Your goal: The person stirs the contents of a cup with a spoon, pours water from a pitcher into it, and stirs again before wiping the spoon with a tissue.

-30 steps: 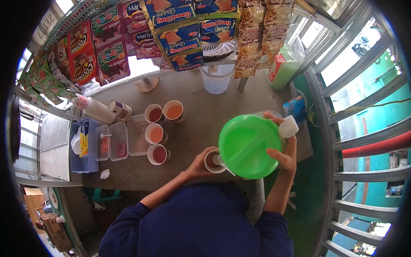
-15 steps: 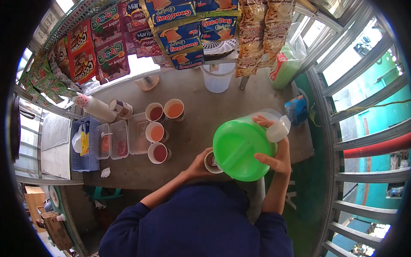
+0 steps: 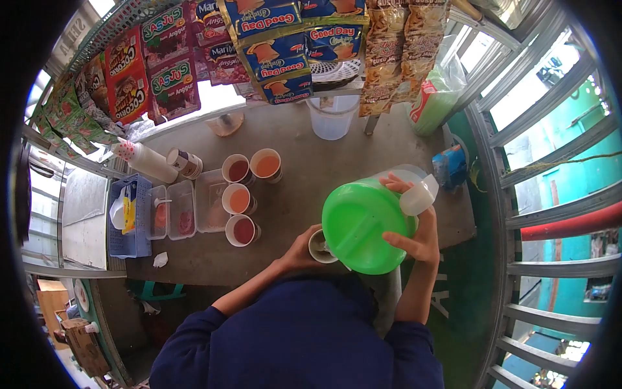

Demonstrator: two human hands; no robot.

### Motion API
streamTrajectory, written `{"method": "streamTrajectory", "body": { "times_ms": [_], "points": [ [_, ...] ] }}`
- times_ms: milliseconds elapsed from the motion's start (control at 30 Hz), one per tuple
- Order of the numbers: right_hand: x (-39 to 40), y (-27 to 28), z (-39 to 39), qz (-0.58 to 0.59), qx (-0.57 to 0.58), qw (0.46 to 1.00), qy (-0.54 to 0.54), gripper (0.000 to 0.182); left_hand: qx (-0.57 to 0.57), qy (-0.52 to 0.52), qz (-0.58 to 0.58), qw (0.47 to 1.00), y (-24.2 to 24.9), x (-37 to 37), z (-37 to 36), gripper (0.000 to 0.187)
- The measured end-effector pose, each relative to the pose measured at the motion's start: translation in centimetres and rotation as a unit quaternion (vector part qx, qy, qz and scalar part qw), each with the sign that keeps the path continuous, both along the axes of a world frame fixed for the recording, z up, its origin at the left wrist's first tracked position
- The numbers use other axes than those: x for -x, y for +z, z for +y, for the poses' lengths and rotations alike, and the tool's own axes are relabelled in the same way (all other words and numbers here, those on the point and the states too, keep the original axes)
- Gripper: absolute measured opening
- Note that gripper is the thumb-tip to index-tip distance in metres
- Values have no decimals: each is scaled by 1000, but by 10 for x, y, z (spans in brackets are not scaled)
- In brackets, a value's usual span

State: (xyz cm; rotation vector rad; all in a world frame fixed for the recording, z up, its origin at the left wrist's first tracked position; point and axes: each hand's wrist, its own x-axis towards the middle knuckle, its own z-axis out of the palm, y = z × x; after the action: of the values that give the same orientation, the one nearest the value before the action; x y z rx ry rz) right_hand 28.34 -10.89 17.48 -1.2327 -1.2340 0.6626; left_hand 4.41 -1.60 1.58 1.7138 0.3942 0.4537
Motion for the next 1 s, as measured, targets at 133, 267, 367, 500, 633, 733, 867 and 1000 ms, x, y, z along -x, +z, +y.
{"method": "streamTrajectory", "body": {
  "times_ms": [133, 267, 367, 500, 633, 733, 867, 1000],
  "points": [
    [0, 0, 0, 8, -3, 1000, -2, 75, -4, 0, 7, 1000, 1, 1, -1, 83],
    [0, -1, 0, 6, -1, 1000, 2, 75, 21, 3, 8, 1000, 5, 1, -4, 83],
    [0, 0, 1, -12, 1, 1000, 8, 74, 19, 7, 8, 1000, 4, 2, -5, 83],
    [0, 0, 0, 0, 1, 1000, 4, 75, 6, 11, -3, 1000, -2, 3, -4, 79],
    [3, 2, -1, 16, 6, 1000, 2, 75, 10, 16, -6, 1000, 0, 3, -5, 75],
    [0, 0, -1, 6, 1, 1000, 7, 75, 13, 26, -15, 999, 2, 2, -6, 72],
    [1, 1, -1, 14, 0, 1000, 4, 75, 13, 42, -8, 999, 0, 3, -9, 67],
    [2, 2, -2, 25, -2, 1000, 9, 75, 5, 48, -5, 999, 2, 3, -11, 67]
  ]
}}
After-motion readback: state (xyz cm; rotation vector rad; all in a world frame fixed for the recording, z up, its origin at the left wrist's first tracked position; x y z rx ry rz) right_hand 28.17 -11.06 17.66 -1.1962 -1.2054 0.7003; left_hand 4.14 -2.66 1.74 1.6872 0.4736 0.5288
